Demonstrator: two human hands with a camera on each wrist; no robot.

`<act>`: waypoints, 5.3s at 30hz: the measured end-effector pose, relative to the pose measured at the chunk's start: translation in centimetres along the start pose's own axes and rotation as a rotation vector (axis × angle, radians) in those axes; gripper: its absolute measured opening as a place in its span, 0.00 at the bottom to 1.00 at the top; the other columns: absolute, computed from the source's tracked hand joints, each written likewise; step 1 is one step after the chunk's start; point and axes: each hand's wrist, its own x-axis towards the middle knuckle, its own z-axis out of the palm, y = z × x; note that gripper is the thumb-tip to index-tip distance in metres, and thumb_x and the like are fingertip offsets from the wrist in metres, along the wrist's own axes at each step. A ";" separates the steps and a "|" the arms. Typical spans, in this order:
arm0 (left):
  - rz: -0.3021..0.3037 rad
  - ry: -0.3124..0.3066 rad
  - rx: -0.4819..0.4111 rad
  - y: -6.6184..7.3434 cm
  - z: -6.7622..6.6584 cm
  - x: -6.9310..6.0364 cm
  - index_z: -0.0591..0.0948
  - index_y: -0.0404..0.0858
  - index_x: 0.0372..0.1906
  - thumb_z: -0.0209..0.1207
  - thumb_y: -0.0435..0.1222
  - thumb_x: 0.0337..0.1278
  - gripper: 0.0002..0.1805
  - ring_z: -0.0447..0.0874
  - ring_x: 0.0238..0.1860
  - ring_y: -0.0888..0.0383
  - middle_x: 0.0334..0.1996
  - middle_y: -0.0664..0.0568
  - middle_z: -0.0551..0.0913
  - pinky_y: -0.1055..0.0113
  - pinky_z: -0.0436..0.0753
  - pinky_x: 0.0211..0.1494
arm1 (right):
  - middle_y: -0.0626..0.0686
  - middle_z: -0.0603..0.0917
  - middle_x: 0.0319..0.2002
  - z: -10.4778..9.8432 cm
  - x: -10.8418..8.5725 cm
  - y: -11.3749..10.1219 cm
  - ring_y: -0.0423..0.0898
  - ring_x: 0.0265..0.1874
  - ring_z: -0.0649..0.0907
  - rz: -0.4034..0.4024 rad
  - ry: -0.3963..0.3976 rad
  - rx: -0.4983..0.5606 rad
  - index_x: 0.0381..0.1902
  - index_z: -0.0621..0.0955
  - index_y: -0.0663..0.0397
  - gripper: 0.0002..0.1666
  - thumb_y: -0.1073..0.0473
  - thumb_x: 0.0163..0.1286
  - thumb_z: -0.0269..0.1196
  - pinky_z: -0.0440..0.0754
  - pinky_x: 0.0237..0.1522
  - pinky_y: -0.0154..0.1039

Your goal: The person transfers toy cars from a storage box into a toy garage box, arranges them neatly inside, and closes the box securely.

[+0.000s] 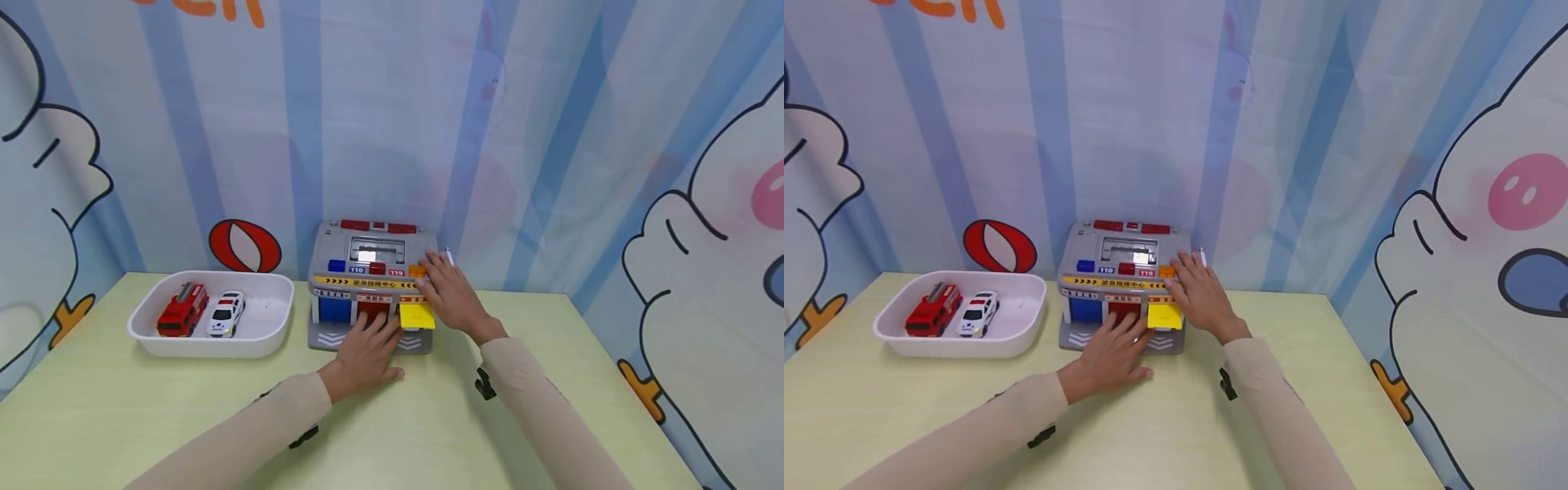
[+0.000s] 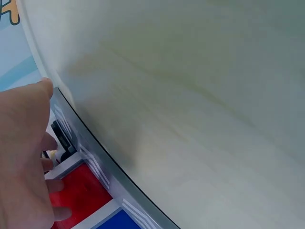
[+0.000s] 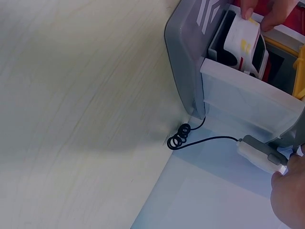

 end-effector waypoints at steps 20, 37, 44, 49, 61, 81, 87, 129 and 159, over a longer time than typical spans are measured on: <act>-0.056 0.013 0.048 0.1 0.1 1.0 0.70 0.50 0.73 0.42 0.71 0.62 0.43 0.66 0.66 0.52 0.69 0.52 0.71 0.54 0.73 0.68 | 0.56 0.53 0.81 0.1 0.1 -0.1 0.59 0.80 0.50 -0.011 0.009 0.002 0.78 0.60 0.54 0.36 0.42 0.81 0.43 0.47 0.79 0.61; 0.020 -0.037 -0.217 0.3 -1.5 -1.1 0.65 0.48 0.76 0.45 0.68 0.64 0.43 0.54 0.80 0.49 0.79 0.49 0.60 0.45 0.62 0.78 | 0.55 0.52 0.81 -0.1 -0.1 -0.1 0.58 0.81 0.49 -0.009 0.003 0.013 0.78 0.59 0.53 0.36 0.42 0.81 0.43 0.46 0.79 0.61; 0.126 -0.026 -0.323 1.3 -3.0 -2.9 0.57 0.42 0.79 0.42 0.66 0.68 0.45 0.48 0.82 0.51 0.81 0.49 0.52 0.50 0.56 0.81 | 0.56 0.53 0.81 -0.3 -0.1 -0.2 0.58 0.80 0.50 -0.020 0.011 0.018 0.78 0.60 0.54 0.35 0.43 0.81 0.43 0.47 0.79 0.62; 0.151 -0.003 -0.344 1.4 -3.7 -3.7 0.56 0.40 0.79 0.43 0.64 0.70 0.44 0.46 0.82 0.52 0.81 0.48 0.50 0.53 0.55 0.81 | 0.55 0.52 0.81 -0.2 0.0 -0.2 0.57 0.81 0.49 -0.014 0.001 0.020 0.78 0.59 0.53 0.36 0.42 0.81 0.43 0.46 0.79 0.61; 0.184 0.101 -0.362 1.1 -4.1 -4.4 0.52 0.40 0.80 0.44 0.62 0.71 0.44 0.41 0.82 0.52 0.82 0.49 0.44 0.56 0.48 0.83 | 0.55 0.52 0.81 -0.1 0.0 -0.1 0.58 0.81 0.50 -0.017 0.012 0.009 0.78 0.60 0.54 0.35 0.42 0.81 0.43 0.47 0.79 0.62; 0.215 -0.006 -0.298 0.3 -2.0 -2.4 0.55 0.39 0.79 0.43 0.64 0.69 0.46 0.44 0.82 0.51 0.82 0.46 0.47 0.56 0.49 0.83 | 0.55 0.51 0.81 0.0 0.0 -0.1 0.57 0.81 0.49 -0.016 0.000 0.000 0.78 0.60 0.53 0.36 0.41 0.81 0.42 0.46 0.79 0.61; 0.203 -0.059 -0.265 0.5 -1.5 -1.5 0.57 0.40 0.79 0.44 0.65 0.68 0.45 0.46 0.82 0.52 0.81 0.47 0.50 0.58 0.50 0.82 | 0.54 0.51 0.81 -0.1 0.0 -0.1 0.56 0.81 0.49 -0.004 -0.002 0.007 0.78 0.59 0.52 0.35 0.42 0.81 0.42 0.46 0.79 0.60; 0.177 -0.171 -0.228 -0.1 -1.0 1.6 0.56 0.40 0.79 0.44 0.67 0.66 0.48 0.46 0.82 0.51 0.81 0.47 0.49 0.60 0.50 0.82 | 0.53 0.52 0.81 -0.4 0.0 0.0 0.55 0.81 0.48 0.003 0.008 0.063 0.77 0.63 0.52 0.34 0.44 0.80 0.43 0.43 0.80 0.59; 0.134 -0.170 -0.316 -0.6 -0.6 1.5 0.57 0.40 0.79 0.45 0.65 0.67 0.46 0.47 0.82 0.52 0.81 0.50 0.50 0.56 0.51 0.82 | 0.53 0.52 0.81 0.4 0.2 0.0 0.56 0.81 0.48 0.003 0.033 0.056 0.77 0.62 0.52 0.34 0.43 0.80 0.41 0.45 0.79 0.61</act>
